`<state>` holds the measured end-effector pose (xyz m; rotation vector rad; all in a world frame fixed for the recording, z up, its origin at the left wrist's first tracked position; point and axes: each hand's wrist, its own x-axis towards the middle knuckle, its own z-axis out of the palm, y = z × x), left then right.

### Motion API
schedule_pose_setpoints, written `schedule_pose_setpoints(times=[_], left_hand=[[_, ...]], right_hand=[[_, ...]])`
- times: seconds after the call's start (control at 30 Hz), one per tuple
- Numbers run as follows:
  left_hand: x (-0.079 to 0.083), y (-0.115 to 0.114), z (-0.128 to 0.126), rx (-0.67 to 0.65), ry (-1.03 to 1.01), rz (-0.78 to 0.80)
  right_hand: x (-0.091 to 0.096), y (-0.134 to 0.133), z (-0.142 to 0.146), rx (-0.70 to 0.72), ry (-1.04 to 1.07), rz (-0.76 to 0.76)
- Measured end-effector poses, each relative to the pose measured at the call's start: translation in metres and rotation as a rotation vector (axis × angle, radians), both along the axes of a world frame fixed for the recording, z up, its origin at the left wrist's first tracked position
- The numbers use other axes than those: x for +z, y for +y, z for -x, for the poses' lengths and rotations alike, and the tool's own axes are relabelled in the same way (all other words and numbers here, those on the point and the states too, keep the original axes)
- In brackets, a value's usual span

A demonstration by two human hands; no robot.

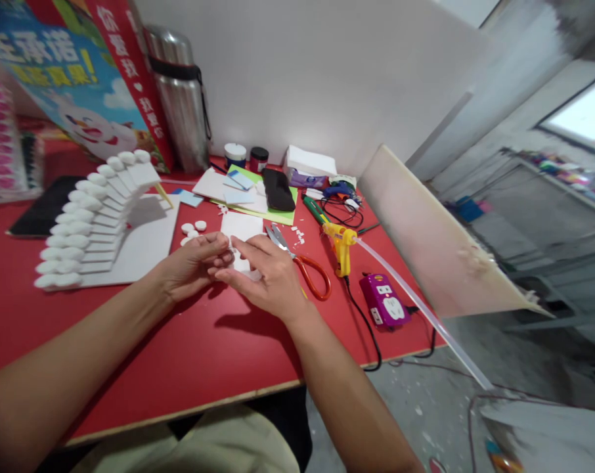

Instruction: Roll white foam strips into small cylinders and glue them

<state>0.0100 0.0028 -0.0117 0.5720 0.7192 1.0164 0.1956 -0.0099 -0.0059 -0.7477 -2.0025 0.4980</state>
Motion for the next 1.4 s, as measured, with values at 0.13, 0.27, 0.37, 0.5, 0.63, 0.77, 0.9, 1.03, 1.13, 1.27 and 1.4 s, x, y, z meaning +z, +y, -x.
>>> schedule_pose_setpoints(times=[0.13,0.27,0.37,0.5,0.63,0.77,0.9,1.03,1.13,1.27,1.4], left_hand=[[0.003,0.001,0.003,0.043,-0.066,-0.042],[0.004,0.000,0.005,0.052,-0.127,-0.038],[0.003,0.000,0.006,0.056,-0.151,-0.009],[0.004,0.000,0.006,0.042,-0.192,-0.011],[0.008,-0.003,0.006,-0.021,-0.218,0.000],[0.010,-0.004,0.006,-0.083,-0.201,-0.039],[0.008,-0.004,0.004,-0.095,-0.122,-0.114],[0.009,-0.006,0.000,0.001,0.042,-0.222],[0.013,-0.010,-0.003,0.074,0.196,-0.323],[0.017,-0.014,-0.005,0.170,0.381,-0.431],[0.016,-0.018,-0.004,0.254,0.518,-0.578]], right_hand=[[-0.002,0.006,-0.004,0.163,0.238,0.400],[0.002,0.009,-0.003,0.232,0.442,0.708],[0.006,0.009,-0.001,0.229,0.530,0.805],[0.009,0.010,-0.001,0.226,0.675,0.856],[0.012,0.013,-0.006,0.177,0.824,0.821],[0.014,0.015,-0.009,0.161,0.899,0.860],[0.016,0.014,-0.008,0.147,0.877,0.915],[0.015,0.013,-0.006,0.137,0.867,0.922],[0.014,0.012,-0.006,0.139,0.860,0.909],[0.014,0.011,-0.007,0.129,0.848,0.912],[0.014,0.011,-0.006,0.094,0.791,0.885]])
